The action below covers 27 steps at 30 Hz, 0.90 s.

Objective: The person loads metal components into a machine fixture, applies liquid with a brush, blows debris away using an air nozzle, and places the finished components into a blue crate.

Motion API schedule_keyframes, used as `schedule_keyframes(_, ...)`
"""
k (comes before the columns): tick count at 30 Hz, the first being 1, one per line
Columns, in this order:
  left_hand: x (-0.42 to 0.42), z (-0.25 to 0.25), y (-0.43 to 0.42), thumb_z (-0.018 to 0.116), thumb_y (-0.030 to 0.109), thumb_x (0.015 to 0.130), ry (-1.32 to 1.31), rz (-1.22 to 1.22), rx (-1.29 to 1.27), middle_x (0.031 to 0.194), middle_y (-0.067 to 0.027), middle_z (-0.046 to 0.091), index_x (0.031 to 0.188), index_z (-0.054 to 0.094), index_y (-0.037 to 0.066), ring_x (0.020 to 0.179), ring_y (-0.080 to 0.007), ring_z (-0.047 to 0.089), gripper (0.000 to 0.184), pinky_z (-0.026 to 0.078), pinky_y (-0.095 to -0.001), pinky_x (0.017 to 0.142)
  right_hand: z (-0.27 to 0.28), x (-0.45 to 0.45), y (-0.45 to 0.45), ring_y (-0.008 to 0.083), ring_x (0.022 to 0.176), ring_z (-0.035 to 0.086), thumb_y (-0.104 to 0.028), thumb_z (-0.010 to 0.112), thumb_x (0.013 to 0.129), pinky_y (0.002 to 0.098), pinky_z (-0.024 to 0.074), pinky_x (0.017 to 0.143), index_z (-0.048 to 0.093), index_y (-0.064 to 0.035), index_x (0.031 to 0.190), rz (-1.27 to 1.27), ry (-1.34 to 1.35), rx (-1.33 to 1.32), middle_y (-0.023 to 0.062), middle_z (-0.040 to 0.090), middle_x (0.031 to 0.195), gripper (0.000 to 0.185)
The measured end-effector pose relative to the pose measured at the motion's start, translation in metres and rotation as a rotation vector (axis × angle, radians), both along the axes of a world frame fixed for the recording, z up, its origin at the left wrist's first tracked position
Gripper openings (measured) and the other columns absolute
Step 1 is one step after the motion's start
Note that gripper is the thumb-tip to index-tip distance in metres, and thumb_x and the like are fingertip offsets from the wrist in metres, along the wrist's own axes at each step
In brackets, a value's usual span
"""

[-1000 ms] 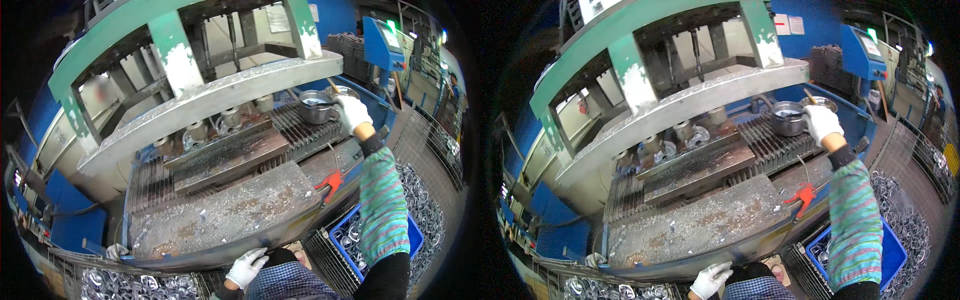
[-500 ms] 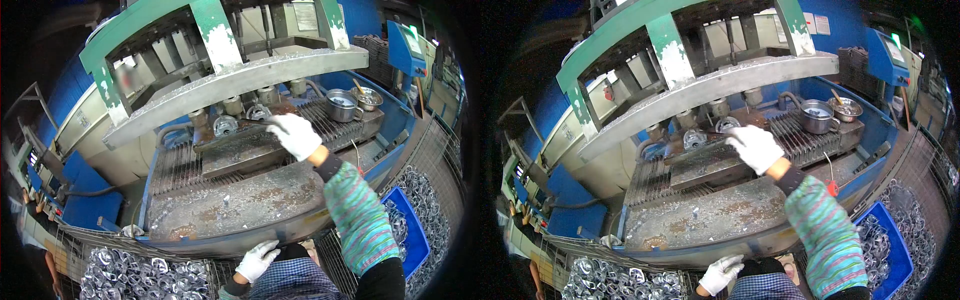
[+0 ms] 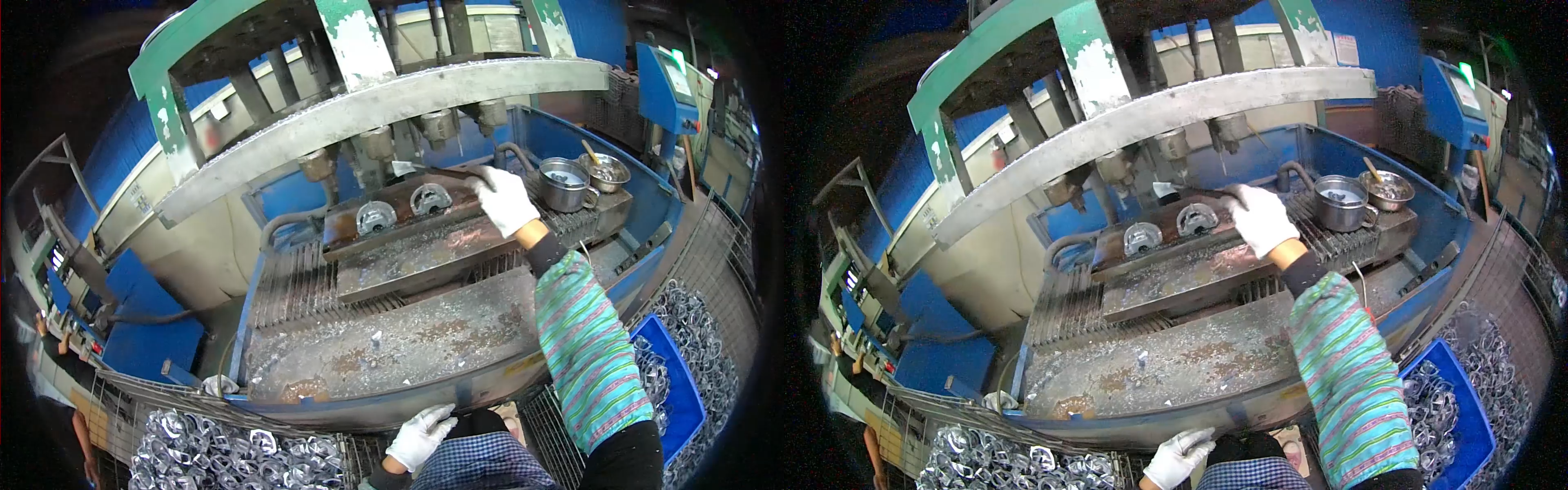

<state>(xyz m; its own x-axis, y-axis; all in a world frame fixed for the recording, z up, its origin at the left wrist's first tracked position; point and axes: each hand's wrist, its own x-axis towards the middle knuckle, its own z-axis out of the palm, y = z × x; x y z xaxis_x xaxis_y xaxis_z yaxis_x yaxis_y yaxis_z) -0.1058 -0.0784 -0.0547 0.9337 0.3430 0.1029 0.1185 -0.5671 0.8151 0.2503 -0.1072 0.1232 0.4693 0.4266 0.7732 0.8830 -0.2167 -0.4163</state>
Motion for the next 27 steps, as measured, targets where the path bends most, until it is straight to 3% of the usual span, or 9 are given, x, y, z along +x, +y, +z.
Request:
schedule_keyframes(3, 0.006, 0.005, -0.006, 0.062, 0.026, 0.081, 0.029, -0.007, 0.0, 0.108, -0.0139, 0.06, 0.109, 0.06, 0.008, 0.101, -0.0272, 0.057, 0.033, 0.044, -0.0327, 0.088, 0.009, 0.008, -0.032, 0.0339, 0.085, 0.059, -0.025, 0.051, 0.083, 0.0386, 0.0462, 0.075, 0.061, -0.0048, 0.097, -0.011, 0.115, 0.019, 0.0175, 0.062, 0.088, 0.026)
schedule_keyframes(4, 0.009, -0.001, -0.005, 0.062, 0.026, 0.081, 0.02, -0.024, -0.001, 0.108, -0.0139, 0.06, 0.109, 0.06, 0.008, 0.101, -0.0272, 0.057, 0.033, 0.044, -0.0327, 0.088, 0.001, 0.02, -0.039, 0.0334, 0.086, 0.059, -0.025, 0.051, 0.084, 0.0373, 0.0462, 0.076, 0.061, -0.0038, 0.097, -0.067, 0.002, 0.018, 0.0179, 0.062, 0.09, 0.026)
schedule_keyframes(6, 0.011, -0.002, -0.008, 0.062, 0.026, 0.082, 0.035, -0.024, -0.022, 0.108, -0.0137, 0.06, 0.108, 0.06, 0.009, 0.102, -0.0272, 0.057, 0.032, 0.044, -0.0328, 0.089, 0.001, 0.034, -0.057, 0.0332, 0.087, 0.059, -0.024, 0.051, 0.084, 0.0365, 0.0461, 0.076, 0.061, -0.0029, 0.098, -0.074, 0.126, 0.047, 0.0184, 0.062, 0.092, 0.027)
schedule_keyframes(10, 0.015, -0.003, -0.011, 0.064, 0.024, 0.08, -0.009, -0.017, -0.004, 0.102, -0.0139, 0.062, 0.107, 0.061, 0.009, 0.094, -0.0268, 0.06, 0.031, 0.047, -0.0322, 0.082, -0.005, 0.053, -0.089, 0.0339, 0.084, 0.06, -0.024, 0.054, 0.083, 0.0358, 0.0456, 0.075, 0.06, -0.0013, 0.097, -0.263, 0.236, 0.097, 0.0206, 0.062, 0.089, 0.027)
schedule_keyframes(15, 0.018, -0.01, -0.009, 0.066, 0.021, 0.079, -0.037, -0.002, 0.002, 0.1, -0.0132, 0.063, 0.103, 0.063, 0.008, 0.091, -0.026, 0.061, 0.028, 0.048, -0.0312, 0.08, -0.038, 0.105, -0.124, 0.0276, 0.08, 0.062, -0.023, 0.055, 0.083, 0.0327, 0.0459, 0.074, 0.063, -0.0026, 0.095, -0.412, 0.153, 0.258, 0.0173, 0.064, 0.088, 0.025)
schedule_keyframes(20, 0.016, -0.008, -0.007, 0.066, 0.02, 0.078, -0.012, 0.0, -0.019, 0.1, -0.0139, 0.063, 0.103, 0.063, 0.008, 0.092, -0.0271, 0.061, 0.028, 0.048, -0.0321, 0.081, -0.058, 0.129, -0.145, 0.0257, 0.084, 0.062, -0.026, 0.057, 0.081, 0.0328, 0.0458, 0.076, 0.065, -0.0037, 0.096, -0.536, 0.438, 0.343, 0.0166, 0.065, 0.09, 0.028)
schedule_keyframes(21, 0.015, -0.007, -0.006, 0.066, 0.02, 0.078, -0.002, 0.008, -0.005, 0.1, -0.0143, 0.062, 0.103, 0.063, 0.008, 0.092, -0.0279, 0.061, 0.028, 0.048, -0.0328, 0.081, -0.057, 0.127, -0.145, 0.0259, 0.084, 0.061, -0.025, 0.056, 0.081, 0.0324, 0.046, 0.076, 0.063, -0.0047, 0.099, -0.48, 0.499, 0.301, 0.0162, 0.064, 0.089, 0.028)
schedule_keyframes(24, 0.01, -0.002, -0.002, 0.065, 0.019, 0.078, -0.045, 0.023, 0.111, 0.096, -0.0155, 0.062, 0.103, 0.062, 0.008, 0.087, -0.0306, 0.061, 0.028, 0.049, -0.0354, 0.077, -0.042, 0.111, -0.146, 0.0289, 0.097, 0.056, -0.013, 0.051, 0.082, 0.0331, 0.0433, 0.083, 0.052, -0.0004, 0.115, -0.246, 0.93, 0.333, 0.0171, 0.059, 0.107, 0.036)
schedule_keyframes(27, 0.002, 0.0, 0.013, 0.06, 0.025, 0.081, 0.007, 0.064, 0.172, 0.101, -0.0168, 0.061, 0.107, 0.06, 0.008, 0.093, -0.0328, 0.058, 0.031, 0.047, -0.0378, 0.08, -0.049, 0.114, -0.163, 0.0317, 0.109, 0.049, -0.02, 0.051, 0.084, 0.0339, 0.0379, 0.093, 0.049, 0.0015, 0.119, -0.229, 0.85, 0.278, 0.0191, 0.053, 0.118, 0.042)
